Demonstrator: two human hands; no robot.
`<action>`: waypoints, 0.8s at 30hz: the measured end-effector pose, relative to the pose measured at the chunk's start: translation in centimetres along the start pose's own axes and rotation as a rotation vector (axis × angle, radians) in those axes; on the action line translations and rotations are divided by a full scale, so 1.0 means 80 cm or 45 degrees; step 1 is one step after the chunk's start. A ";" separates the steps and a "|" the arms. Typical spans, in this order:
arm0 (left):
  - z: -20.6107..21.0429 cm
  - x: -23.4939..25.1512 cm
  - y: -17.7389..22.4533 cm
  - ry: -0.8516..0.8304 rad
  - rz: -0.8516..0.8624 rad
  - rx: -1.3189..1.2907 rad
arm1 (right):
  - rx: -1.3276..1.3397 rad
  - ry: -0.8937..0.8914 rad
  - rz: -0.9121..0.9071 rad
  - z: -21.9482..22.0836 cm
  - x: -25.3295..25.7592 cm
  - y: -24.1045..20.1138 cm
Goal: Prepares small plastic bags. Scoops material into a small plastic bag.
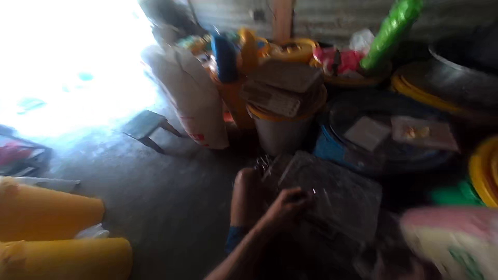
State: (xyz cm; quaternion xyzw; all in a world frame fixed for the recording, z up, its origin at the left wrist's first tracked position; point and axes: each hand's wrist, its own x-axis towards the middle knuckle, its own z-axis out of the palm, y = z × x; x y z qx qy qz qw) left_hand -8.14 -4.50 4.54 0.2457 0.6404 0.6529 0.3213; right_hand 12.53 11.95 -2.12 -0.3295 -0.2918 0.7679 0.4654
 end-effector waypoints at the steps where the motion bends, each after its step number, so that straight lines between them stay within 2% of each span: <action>1: -0.001 0.000 -0.006 0.010 -0.006 -0.013 | -0.089 0.024 0.001 -0.007 0.007 0.006; 4: 0.001 0.006 -0.030 0.099 -0.025 -0.051 | -0.457 0.111 -0.103 -0.005 0.013 0.017; 5: 0.003 0.006 -0.038 0.082 -0.039 -0.050 | -0.639 0.076 -0.236 -0.013 0.007 0.017; 7: 0.007 0.001 -0.054 0.044 -0.048 -0.028 | -1.015 -0.038 -0.689 -0.030 -0.011 0.009; 8: 0.009 0.001 -0.066 0.030 -0.007 -0.036 | -1.129 -0.104 -0.898 -0.021 -0.019 -0.001; 10: 0.012 -0.001 -0.076 -0.027 0.041 -0.079 | -1.281 -0.331 -1.077 0.020 -0.036 -0.018; 12: 0.015 -0.002 -0.068 -0.180 0.081 -0.104 | -1.456 -0.628 -1.013 0.065 -0.031 -0.021; 13: 0.014 -0.002 -0.062 -0.273 0.089 -0.119 | -1.530 -0.807 -0.867 0.084 -0.020 -0.017; 16: -0.006 -0.005 -0.049 -0.541 0.144 -0.119 | -1.449 -1.312 -0.117 0.106 0.033 0.026; 18: -0.028 -0.007 -0.049 -0.638 0.143 -0.114 | -1.183 -1.373 0.232 0.095 0.039 0.063; 21: -0.058 -0.018 -0.062 -0.461 0.077 -0.130 | -0.893 -1.253 0.282 0.084 0.024 0.081; 24: -0.065 -0.035 -0.079 -0.243 0.027 -0.179 | -1.112 -1.240 -0.089 0.096 0.010 0.068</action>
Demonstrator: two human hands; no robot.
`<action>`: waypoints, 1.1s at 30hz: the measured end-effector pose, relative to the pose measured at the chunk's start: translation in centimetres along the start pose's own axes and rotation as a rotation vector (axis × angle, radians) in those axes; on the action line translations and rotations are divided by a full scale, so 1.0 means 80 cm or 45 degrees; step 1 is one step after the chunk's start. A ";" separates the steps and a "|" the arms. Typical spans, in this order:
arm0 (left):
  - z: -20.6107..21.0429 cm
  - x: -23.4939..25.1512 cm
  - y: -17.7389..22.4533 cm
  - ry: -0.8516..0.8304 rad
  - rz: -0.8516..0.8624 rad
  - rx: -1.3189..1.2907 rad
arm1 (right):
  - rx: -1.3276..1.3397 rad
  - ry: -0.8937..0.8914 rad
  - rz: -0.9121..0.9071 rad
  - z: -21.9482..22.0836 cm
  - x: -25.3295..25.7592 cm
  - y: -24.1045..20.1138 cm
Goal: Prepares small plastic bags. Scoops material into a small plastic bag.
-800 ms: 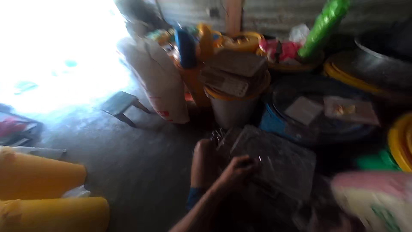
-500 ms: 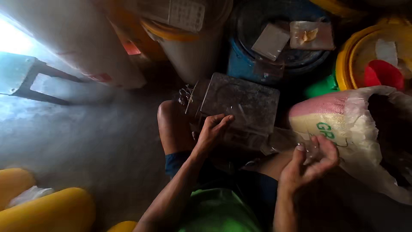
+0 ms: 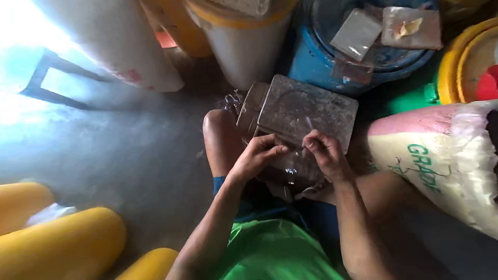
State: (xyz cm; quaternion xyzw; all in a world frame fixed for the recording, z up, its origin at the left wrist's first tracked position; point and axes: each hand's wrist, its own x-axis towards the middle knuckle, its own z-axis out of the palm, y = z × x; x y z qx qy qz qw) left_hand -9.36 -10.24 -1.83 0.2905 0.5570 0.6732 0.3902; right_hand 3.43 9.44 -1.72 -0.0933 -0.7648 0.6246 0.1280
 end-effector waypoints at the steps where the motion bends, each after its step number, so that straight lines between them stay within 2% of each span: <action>1: 0.005 -0.002 -0.004 0.074 -0.019 -0.039 | -0.131 0.003 -0.075 0.003 0.001 -0.012; 4: 0.021 0.001 -0.014 0.226 -0.047 -0.192 | -0.251 -0.075 -0.160 0.017 -0.005 -0.037; 9: 0.011 0.007 -0.007 0.093 0.033 -0.099 | -0.303 0.112 -0.141 0.011 -0.011 -0.033; 13: 0.012 0.009 -0.009 0.029 0.071 -0.163 | -0.279 0.051 -0.075 0.018 -0.019 -0.034; 16: 0.018 0.009 -0.009 0.067 0.095 -0.209 | -0.311 0.161 -0.057 0.005 -0.025 -0.033; 19: 0.024 0.006 -0.005 0.136 0.030 -0.138 | -0.312 0.194 -0.053 -0.005 -0.028 -0.039; 24: -0.005 0.007 0.007 -0.186 -0.015 -0.080 | -0.299 0.229 -0.035 -0.026 -0.036 -0.043; 26: -0.001 0.009 0.020 -0.235 -0.020 -0.081 | -0.318 0.202 -0.056 -0.026 -0.037 -0.042; 33: 0.027 0.018 0.020 0.056 0.036 -0.003 | -0.265 0.163 -0.018 -0.011 -0.043 -0.044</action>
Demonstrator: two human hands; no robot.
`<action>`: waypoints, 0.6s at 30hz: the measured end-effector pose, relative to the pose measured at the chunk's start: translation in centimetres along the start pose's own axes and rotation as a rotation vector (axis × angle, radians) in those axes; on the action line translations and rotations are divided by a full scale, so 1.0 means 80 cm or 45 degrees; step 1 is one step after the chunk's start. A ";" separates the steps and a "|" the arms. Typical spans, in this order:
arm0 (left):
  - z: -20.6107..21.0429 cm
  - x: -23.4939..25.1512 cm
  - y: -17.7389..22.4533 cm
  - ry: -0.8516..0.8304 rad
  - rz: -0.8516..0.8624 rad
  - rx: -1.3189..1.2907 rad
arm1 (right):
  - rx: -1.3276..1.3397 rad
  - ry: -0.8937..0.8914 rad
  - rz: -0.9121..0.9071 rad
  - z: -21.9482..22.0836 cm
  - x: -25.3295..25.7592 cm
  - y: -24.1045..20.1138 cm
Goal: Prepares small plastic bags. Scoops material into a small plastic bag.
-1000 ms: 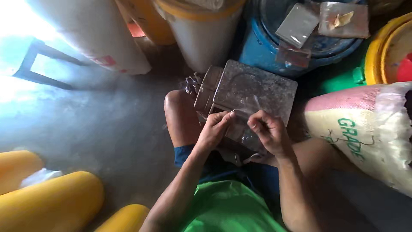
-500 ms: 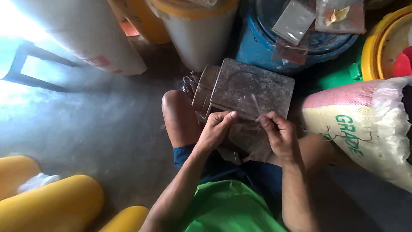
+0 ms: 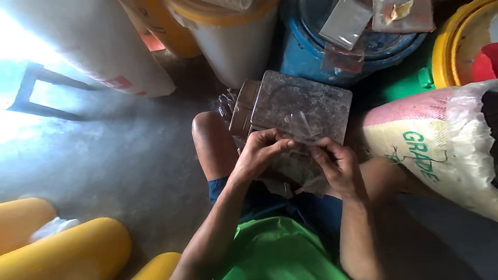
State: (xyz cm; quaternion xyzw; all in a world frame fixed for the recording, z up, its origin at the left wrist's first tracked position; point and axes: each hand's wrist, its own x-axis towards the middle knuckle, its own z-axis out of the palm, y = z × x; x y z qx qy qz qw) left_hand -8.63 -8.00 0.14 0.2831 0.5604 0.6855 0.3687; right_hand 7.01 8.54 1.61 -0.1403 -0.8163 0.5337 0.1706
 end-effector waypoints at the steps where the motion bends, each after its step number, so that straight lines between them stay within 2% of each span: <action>1: 0.001 -0.001 -0.001 -0.013 -0.009 -0.006 | 0.004 0.017 0.001 0.001 -0.001 0.001; 6: -0.011 -0.005 0.004 -0.278 -0.021 0.022 | 0.057 0.156 0.008 -0.018 0.000 0.012; 12: 0.018 -0.004 -0.005 -0.023 -0.016 0.059 | 0.156 -0.063 -0.025 -0.011 -0.003 0.005; 16: 0.019 0.000 -0.006 -0.118 0.016 -0.036 | 0.162 0.062 0.000 -0.014 -0.007 0.013; 18: 0.014 0.001 -0.007 -0.168 -0.008 -0.114 | 0.042 0.173 0.025 -0.017 -0.007 0.015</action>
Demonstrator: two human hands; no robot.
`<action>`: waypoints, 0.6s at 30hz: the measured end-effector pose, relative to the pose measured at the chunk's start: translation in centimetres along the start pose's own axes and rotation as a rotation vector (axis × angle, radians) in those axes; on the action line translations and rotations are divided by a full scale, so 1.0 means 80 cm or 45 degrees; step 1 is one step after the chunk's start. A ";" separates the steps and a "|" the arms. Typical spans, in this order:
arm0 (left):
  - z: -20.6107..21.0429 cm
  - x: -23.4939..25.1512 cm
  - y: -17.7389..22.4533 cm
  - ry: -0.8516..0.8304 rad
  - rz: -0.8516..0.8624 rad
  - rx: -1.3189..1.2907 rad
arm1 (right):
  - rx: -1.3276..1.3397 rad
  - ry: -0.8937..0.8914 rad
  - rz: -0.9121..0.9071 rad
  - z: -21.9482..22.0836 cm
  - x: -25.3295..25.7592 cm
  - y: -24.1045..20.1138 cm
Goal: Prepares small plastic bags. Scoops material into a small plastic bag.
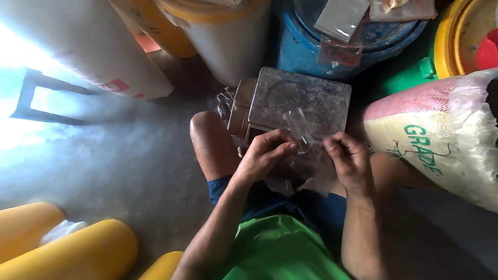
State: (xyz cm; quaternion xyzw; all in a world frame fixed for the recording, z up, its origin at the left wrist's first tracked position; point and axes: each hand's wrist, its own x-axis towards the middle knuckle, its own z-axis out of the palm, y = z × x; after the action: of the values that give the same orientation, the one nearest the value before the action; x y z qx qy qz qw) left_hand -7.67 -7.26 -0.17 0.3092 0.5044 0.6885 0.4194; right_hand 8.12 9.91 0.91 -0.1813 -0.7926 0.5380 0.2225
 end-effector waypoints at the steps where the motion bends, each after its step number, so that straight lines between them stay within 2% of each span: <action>1: -0.001 0.000 0.000 0.011 -0.026 -0.033 | -0.135 0.065 -0.001 0.001 0.000 0.000; 3: 0.002 0.000 -0.004 0.089 -0.074 -0.103 | -0.371 0.218 -0.051 0.006 -0.007 -0.004; 5: 0.006 0.002 -0.010 0.131 -0.094 -0.200 | -0.415 0.308 -0.156 0.014 -0.017 -0.014; 9: 0.022 0.002 -0.012 0.068 -0.130 -0.408 | -0.236 0.056 -0.076 0.044 -0.026 -0.031; 11: 0.027 0.003 -0.011 0.076 -0.163 -0.436 | -0.112 0.062 -0.033 0.046 -0.022 -0.025; 15: 0.027 0.001 -0.014 0.209 -0.146 -0.194 | -0.025 0.071 -0.016 0.027 -0.024 -0.020; 18: 0.032 0.005 -0.011 0.196 -0.103 0.005 | -0.098 0.056 0.002 0.016 -0.029 -0.014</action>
State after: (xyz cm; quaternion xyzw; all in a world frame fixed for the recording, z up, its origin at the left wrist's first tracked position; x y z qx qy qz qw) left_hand -5.50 -5.65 -0.22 0.2354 0.5488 0.6917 0.4061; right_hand 9.30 7.30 1.17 -0.2020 -0.8074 0.5032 0.2325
